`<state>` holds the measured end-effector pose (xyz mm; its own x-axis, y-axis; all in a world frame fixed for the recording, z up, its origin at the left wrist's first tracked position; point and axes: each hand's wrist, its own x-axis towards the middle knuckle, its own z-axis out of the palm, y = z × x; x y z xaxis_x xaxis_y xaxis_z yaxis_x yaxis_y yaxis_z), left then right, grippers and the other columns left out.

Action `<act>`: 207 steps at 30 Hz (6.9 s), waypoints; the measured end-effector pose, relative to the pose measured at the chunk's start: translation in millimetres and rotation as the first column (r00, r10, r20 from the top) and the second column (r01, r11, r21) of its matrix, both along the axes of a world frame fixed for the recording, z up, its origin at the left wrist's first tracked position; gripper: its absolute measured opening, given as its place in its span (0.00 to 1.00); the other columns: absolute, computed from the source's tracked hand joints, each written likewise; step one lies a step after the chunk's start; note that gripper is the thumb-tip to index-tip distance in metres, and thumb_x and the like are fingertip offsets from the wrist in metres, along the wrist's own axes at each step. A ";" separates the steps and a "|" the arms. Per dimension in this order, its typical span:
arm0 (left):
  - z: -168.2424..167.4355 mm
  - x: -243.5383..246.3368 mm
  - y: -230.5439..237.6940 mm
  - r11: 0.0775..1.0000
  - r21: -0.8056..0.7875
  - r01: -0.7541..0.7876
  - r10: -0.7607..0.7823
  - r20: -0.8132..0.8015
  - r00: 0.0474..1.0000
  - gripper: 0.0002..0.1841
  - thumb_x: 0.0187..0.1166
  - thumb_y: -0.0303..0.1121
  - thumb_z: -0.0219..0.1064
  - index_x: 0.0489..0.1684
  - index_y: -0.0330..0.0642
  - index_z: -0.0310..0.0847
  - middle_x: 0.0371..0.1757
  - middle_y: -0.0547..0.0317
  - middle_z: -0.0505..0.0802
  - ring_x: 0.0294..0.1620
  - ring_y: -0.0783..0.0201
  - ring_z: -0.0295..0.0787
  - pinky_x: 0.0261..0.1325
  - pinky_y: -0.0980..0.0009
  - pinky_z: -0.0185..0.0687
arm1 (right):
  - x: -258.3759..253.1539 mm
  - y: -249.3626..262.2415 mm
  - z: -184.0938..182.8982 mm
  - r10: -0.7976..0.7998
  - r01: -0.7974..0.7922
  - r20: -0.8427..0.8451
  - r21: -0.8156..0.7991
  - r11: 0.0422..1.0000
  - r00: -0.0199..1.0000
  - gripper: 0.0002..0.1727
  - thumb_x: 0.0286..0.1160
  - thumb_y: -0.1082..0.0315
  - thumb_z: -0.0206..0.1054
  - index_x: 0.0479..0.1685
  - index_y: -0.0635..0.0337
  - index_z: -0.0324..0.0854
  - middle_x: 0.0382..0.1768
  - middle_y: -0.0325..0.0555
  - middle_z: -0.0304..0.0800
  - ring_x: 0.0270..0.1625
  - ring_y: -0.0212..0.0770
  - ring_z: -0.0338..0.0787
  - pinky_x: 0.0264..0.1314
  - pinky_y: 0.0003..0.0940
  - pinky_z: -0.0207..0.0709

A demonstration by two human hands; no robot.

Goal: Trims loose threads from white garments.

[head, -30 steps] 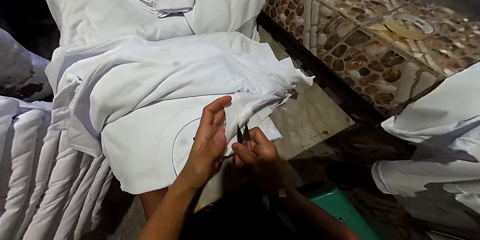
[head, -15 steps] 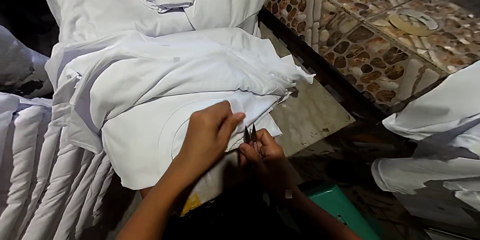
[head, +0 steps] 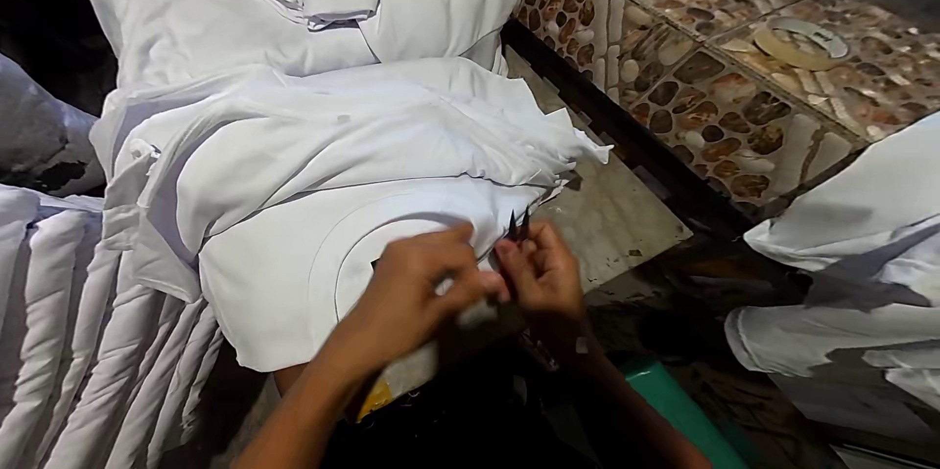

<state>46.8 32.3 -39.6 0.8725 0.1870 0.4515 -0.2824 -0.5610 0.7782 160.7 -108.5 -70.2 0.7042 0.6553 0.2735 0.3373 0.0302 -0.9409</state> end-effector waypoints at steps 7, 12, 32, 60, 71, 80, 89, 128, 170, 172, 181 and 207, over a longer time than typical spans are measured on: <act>-13.3 11.6 -65.6 0.486 0.735 -0.472 0.451 0.252 0.856 0.10 0.70 0.19 0.60 0.21 0.37 0.85 0.20 0.52 0.86 0.22 0.55 0.84 0.22 0.67 0.68 | 53.7 24.9 47.7 0.552 -0.292 0.176 -0.698 0.654 0.815 0.17 0.79 0.60 0.70 0.22 0.60 0.83 0.15 0.37 0.73 0.21 0.33 0.74 0.28 0.36 0.64; -8.2 5.0 -51.4 0.546 0.533 -0.646 0.644 0.226 0.731 0.11 0.79 0.30 0.63 0.37 0.33 0.92 0.21 0.54 0.85 0.23 0.57 0.83 0.22 0.68 0.72 | 41.1 12.3 18.0 0.316 -0.239 -0.458 0.218 0.946 0.831 0.16 0.83 0.77 0.53 0.29 0.54 0.82 0.08 0.26 0.75 0.10 0.16 0.71 0.17 0.11 0.67; -21.4 -22.7 -49.4 0.990 0.129 -0.056 0.025 0.236 0.972 0.12 0.83 0.30 0.61 0.31 0.39 0.89 0.23 0.57 0.82 0.29 0.64 0.77 0.34 0.75 0.70 | 42.2 -11.1 -6.1 0.106 0.081 0.825 -0.180 0.980 0.555 0.27 0.90 0.53 0.52 0.31 0.65 0.85 0.21 0.51 0.87 0.23 0.43 0.84 0.28 0.36 0.73; -42.4 -89.3 -8.8 0.650 -0.696 -0.305 0.699 0.391 0.599 0.28 0.66 0.24 0.78 0.66 0.63 0.81 0.62 0.82 0.90 0.61 0.80 0.87 0.66 0.74 0.85 | 6.7 60.2 40.1 0.476 -0.371 0.719 -0.317 0.873 0.507 0.37 0.77 0.34 0.62 0.50 0.67 0.81 0.36 0.54 0.82 0.27 0.36 0.76 0.26 0.30 0.68; -42.7 -111.9 -7.5 0.686 -0.693 -0.221 0.590 0.353 0.726 0.14 0.73 0.29 0.70 0.52 0.59 0.83 0.51 0.79 0.89 0.50 0.80 0.90 0.54 0.76 0.91 | -73.6 94.7 34.9 0.586 -0.596 0.268 -0.053 0.802 0.765 0.10 0.70 0.66 0.74 0.37 0.66 0.87 0.27 0.31 0.77 0.27 0.11 0.70 0.29 0.04 0.62; -46.3 -108.8 -5.3 0.675 -0.541 -0.502 0.713 0.302 0.632 0.03 0.69 0.27 0.77 0.33 0.43 0.89 0.35 0.72 0.85 0.38 0.84 0.84 0.44 0.85 0.86 | -70.9 57.2 29.8 0.442 -0.589 0.742 -0.079 0.804 0.504 0.11 0.85 0.62 0.64 0.38 0.59 0.82 0.22 0.42 0.70 0.23 0.31 0.69 0.26 0.18 0.60; -49.4 -127.6 -12.9 0.757 -0.576 -0.309 0.561 0.329 0.760 0.05 0.74 0.44 0.76 0.33 0.59 0.90 0.52 0.83 0.87 0.62 0.86 0.79 0.65 0.84 0.77 | -63.7 67.8 16.4 0.437 -0.442 0.765 -0.223 0.869 0.473 0.19 0.87 0.54 0.61 0.44 0.65 0.84 0.28 0.50 0.87 0.30 0.39 0.84 0.35 0.27 0.75; -51.9 -137.3 -19.4 0.703 -0.518 -0.487 0.631 0.138 0.764 0.11 0.85 0.34 0.62 0.38 0.38 0.86 0.37 0.69 0.93 0.44 0.83 0.89 0.52 0.82 0.85 | -61.5 69.3 50.1 0.917 -0.911 -0.308 0.244 0.333 0.253 0.20 0.83 0.56 0.62 0.72 0.48 0.76 0.36 0.16 0.81 0.29 0.06 0.70 0.30 0.04 0.62; -70.3 -117.9 -2.7 0.646 -0.431 -0.630 0.755 0.241 0.610 0.18 0.65 0.27 0.77 0.55 0.41 0.85 0.51 0.63 0.87 0.41 0.84 0.84 0.46 0.87 0.83 | -61.2 78.9 18.4 0.560 -0.691 0.732 -0.171 0.702 0.388 0.09 0.83 0.70 0.61 0.38 0.64 0.84 0.20 0.45 0.76 0.22 0.33 0.72 0.26 0.20 0.63; -73.6 -110.3 1.0 0.584 -0.298 -0.755 0.808 0.298 0.508 0.08 0.66 0.28 0.77 0.40 0.38 0.93 0.43 0.52 0.86 0.41 0.80 0.83 0.47 0.88 0.80 | -56.9 76.3 27.0 0.559 -0.687 0.767 -0.221 0.692 0.316 0.09 0.83 0.70 0.60 0.39 0.62 0.84 0.19 0.44 0.75 0.21 0.35 0.71 0.25 0.24 0.62; -72.1 -122.0 -1.6 0.733 -0.600 -0.322 0.611 0.372 0.699 0.01 0.74 0.42 0.76 0.35 0.62 0.92 0.63 0.89 0.87 0.65 0.89 0.79 0.68 0.84 0.77 | -30.3 99.9 36.4 0.571 -0.510 0.800 -0.418 0.752 0.186 0.18 0.83 0.54 0.58 0.42 0.60 0.84 0.26 0.44 0.84 0.25 0.39 0.81 0.25 0.32 0.67; -69.4 -135.4 -17.9 0.697 -0.495 -0.520 0.700 0.311 0.643 0.11 0.83 0.46 0.66 0.36 0.51 0.82 0.49 0.74 0.84 0.54 0.86 0.82 0.58 0.86 0.80 | -81.2 97.6 24.3 0.392 -0.469 0.877 -0.232 0.852 0.279 0.17 0.85 0.58 0.61 0.37 0.64 0.85 0.19 0.44 0.82 0.19 0.38 0.79 0.20 0.29 0.65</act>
<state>-88.5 14.3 -109.0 0.2091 0.8117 0.5454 -0.3282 -0.4671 0.8210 79.4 -11.0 -45.9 -0.3404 0.7395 0.5807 0.8682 0.4843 -0.1079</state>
